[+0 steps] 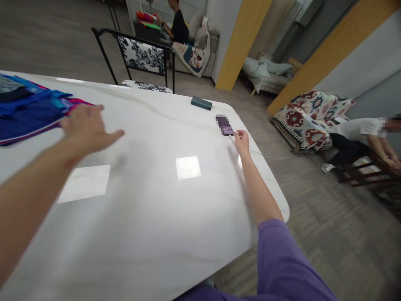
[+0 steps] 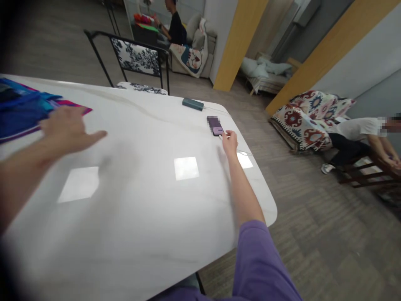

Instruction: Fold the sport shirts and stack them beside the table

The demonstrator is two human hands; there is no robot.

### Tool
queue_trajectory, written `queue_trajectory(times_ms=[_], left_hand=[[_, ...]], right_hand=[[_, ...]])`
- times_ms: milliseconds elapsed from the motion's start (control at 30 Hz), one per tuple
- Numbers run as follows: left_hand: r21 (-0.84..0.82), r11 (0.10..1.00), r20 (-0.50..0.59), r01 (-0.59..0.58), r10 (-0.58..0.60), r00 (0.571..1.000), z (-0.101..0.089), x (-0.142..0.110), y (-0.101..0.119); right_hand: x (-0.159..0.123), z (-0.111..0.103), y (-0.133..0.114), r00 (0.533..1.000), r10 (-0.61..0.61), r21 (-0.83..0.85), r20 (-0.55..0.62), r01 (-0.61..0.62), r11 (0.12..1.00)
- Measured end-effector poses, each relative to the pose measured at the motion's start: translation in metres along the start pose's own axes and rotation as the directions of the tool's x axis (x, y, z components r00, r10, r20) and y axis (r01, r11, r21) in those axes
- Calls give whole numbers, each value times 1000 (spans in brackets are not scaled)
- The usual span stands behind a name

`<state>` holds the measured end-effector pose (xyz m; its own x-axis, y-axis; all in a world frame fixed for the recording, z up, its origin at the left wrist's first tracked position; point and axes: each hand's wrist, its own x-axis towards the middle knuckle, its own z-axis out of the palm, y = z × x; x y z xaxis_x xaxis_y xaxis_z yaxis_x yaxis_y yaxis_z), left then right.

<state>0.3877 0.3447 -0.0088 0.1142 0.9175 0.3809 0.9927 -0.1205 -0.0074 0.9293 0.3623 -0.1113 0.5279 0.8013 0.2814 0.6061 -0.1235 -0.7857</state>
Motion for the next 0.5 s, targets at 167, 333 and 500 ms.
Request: queue_trajectory(times_ms=[167,333,500], left_hand=[[-325,934,69,-149,181,981,71,-69,119],[-396,898,34,-194,225,974,93,-121,164],[-411,890,69,-200,249,966,86,-137,163]], right_hand=[[52,26,17,999,-14,-314,40,26,949],[46,53,11,993,-111,-411,24,112,905],[-8,31,8,972,-204,-354,116,233,906]])
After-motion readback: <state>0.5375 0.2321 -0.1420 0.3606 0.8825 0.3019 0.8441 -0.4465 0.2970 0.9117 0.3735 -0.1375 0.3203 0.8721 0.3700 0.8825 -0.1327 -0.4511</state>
